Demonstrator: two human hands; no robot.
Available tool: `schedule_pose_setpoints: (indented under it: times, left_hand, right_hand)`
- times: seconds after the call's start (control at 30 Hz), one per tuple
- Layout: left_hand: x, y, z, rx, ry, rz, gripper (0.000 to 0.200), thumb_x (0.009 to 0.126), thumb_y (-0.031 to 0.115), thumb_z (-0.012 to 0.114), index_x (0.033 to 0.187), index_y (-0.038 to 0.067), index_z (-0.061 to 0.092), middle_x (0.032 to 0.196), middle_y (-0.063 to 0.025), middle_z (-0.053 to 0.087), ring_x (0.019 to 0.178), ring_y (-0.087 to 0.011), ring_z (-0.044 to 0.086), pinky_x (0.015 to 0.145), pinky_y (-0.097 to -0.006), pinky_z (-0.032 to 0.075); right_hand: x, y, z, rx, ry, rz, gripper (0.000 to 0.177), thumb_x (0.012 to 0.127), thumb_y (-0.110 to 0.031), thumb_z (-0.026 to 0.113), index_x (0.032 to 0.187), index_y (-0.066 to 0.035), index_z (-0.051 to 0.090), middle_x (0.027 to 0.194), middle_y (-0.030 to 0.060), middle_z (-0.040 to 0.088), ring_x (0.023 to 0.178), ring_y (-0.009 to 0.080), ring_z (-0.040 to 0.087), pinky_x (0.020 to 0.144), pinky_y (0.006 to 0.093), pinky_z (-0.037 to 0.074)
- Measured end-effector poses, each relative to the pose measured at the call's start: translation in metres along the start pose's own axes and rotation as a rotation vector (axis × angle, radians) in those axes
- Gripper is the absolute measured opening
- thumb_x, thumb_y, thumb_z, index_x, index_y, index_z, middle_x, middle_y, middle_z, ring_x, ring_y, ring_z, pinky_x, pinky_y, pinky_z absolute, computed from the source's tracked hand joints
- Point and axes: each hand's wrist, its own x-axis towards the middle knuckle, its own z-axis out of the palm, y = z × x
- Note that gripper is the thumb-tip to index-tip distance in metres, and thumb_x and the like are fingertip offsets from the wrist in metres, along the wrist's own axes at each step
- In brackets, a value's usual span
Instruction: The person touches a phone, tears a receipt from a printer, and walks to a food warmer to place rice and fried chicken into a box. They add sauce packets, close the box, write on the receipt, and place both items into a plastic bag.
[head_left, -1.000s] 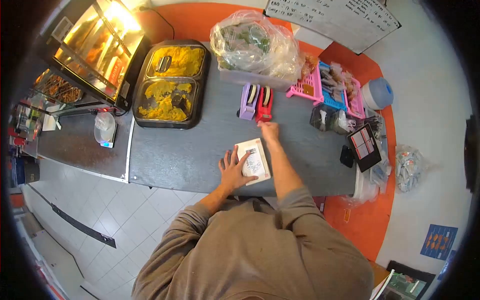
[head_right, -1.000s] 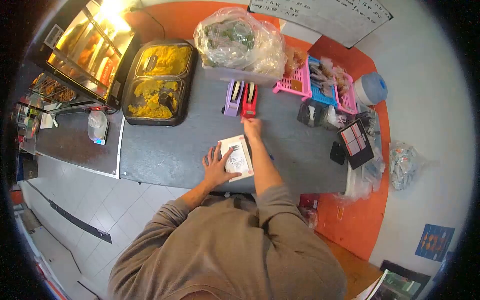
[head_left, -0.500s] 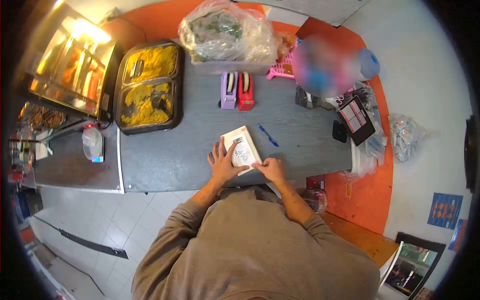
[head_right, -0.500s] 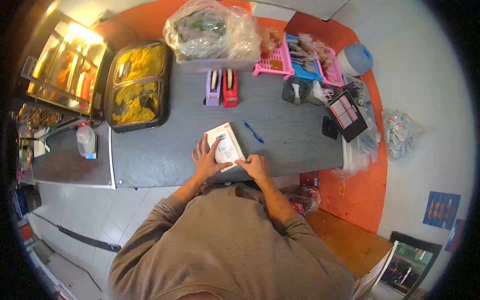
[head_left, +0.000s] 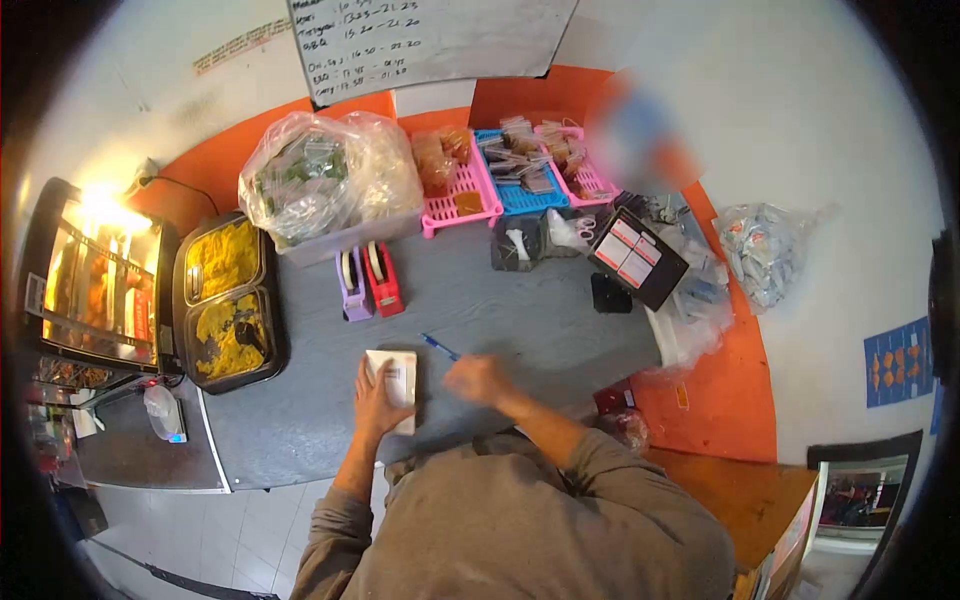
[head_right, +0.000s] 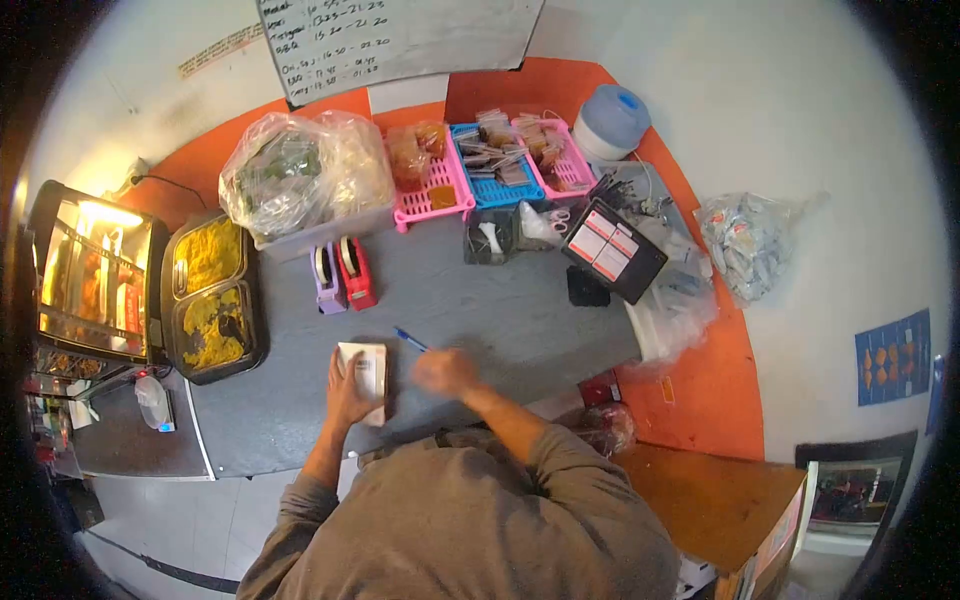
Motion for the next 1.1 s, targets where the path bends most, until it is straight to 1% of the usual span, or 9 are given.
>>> schedule_pose_setpoints:
  times: [0.07,0.13,0.2,0.37,0.5,0.67,0.93,1.03,1.1]
  left_hand:
    - [0.006,0.007,-0.004,0.050,-0.111,0.012,0.113,0.042,0.030,0.090,0.142,0.031,0.039,0.156,-0.0172,0.019,0.138,-0.0393,0.029,0.106,-0.0579,0.031]
    - [0.008,0.025,-0.014,0.285,-0.344,0.219,0.115,0.039,0.028,0.090,0.142,0.037,0.038,0.157,-0.0109,0.021,0.139,-0.0378,0.028,0.108,-0.0614,0.026]
    - [0.005,0.037,-0.006,0.345,-0.359,0.225,0.115,0.039,0.027,0.089,0.141,0.040,0.038,0.158,-0.0053,0.019,0.140,-0.0373,0.026,0.109,-0.0633,0.022]
    - [-0.005,0.075,-0.003,0.440,-0.221,0.177,0.105,0.047,0.031,0.090,0.140,0.033,0.042,0.156,-0.0085,0.022,0.141,-0.0400,0.021,0.109,-0.0638,0.021]
    - [-0.015,0.089,0.012,0.256,-0.045,0.039,0.089,0.060,0.033,0.086,0.138,0.025,0.044,0.151,-0.0106,0.029,0.140,-0.0410,0.022,0.108,-0.0625,0.021]
    - [-0.015,0.101,0.026,0.111,0.091,-0.051,0.077,0.067,0.031,0.083,0.135,0.021,0.047,0.147,-0.0111,0.034,0.138,-0.0394,0.026,0.108,-0.0583,0.023]
    - [0.013,0.125,0.008,0.077,0.180,0.028,0.065,0.074,0.025,0.079,0.131,0.016,0.051,0.140,-0.0148,0.043,0.134,-0.0373,0.033,0.105,-0.0527,0.029]
    - [0.027,0.134,0.010,-0.297,0.174,0.076,0.058,0.080,0.020,0.075,0.131,0.006,0.051,0.127,-0.0166,0.055,0.116,-0.0341,0.053,0.095,-0.0426,0.042]
    - [0.039,0.154,0.021,-1.117,-0.068,-0.150,0.054,0.087,0.019,0.070,0.135,0.007,0.048,0.124,-0.0146,0.057,0.111,-0.0269,0.057,0.092,-0.0398,0.047]
  right_hand:
    - [0.051,0.031,-0.086,-0.302,0.435,0.127,0.016,0.088,-0.020,0.062,0.082,-0.006,0.064,0.081,0.0129,0.064,0.074,0.0346,0.061,0.065,0.0427,0.048]
    - [0.085,0.091,-0.166,-0.504,0.624,0.314,0.016,0.088,-0.015,0.058,0.097,-0.003,0.065,0.093,0.0164,0.062,0.091,0.0353,0.058,0.078,0.0458,0.045]
    - [0.104,0.146,-0.217,-0.767,0.541,0.518,0.024,0.087,-0.018,0.060,0.106,-0.004,0.065,0.109,0.0143,0.058,0.106,0.0338,0.052,0.084,0.0477,0.044]
    - [0.131,0.222,-0.251,-0.624,0.148,0.898,0.018,0.080,-0.027,0.066,0.091,-0.016,0.075,0.099,0.0136,0.070,0.103,0.0352,0.060,0.088,0.0483,0.046]
    - [0.131,0.233,-0.271,-0.133,0.231,0.883,0.018,0.077,-0.030,0.069,0.091,-0.021,0.076,0.098,0.0091,0.070,0.104,0.0349,0.059,0.088,0.0503,0.045]
    - [0.124,0.232,-0.264,-0.498,0.120,0.735,0.016,0.076,-0.030,0.071,0.081,-0.016,0.077,0.090,0.0069,0.070,0.105,0.0359,0.057,0.088,0.0543,0.043]
    - [0.129,0.220,-0.284,-0.048,0.419,0.728,0.018,0.074,-0.016,0.076,0.088,-0.005,0.075,0.088,0.0126,0.072,0.086,0.0202,0.068,0.077,0.0312,0.051]
    - [0.127,0.180,-0.272,0.267,0.760,0.371,0.016,0.083,-0.011,0.071,0.096,-0.003,0.074,0.096,0.0106,0.071,0.084,0.0162,0.066,0.077,0.0283,0.050]
    - [0.116,0.104,-0.251,0.782,0.419,0.535,0.017,0.083,-0.012,0.071,0.096,-0.001,0.072,0.090,0.0075,0.070,0.082,0.0150,0.066,0.076,0.0271,0.051]
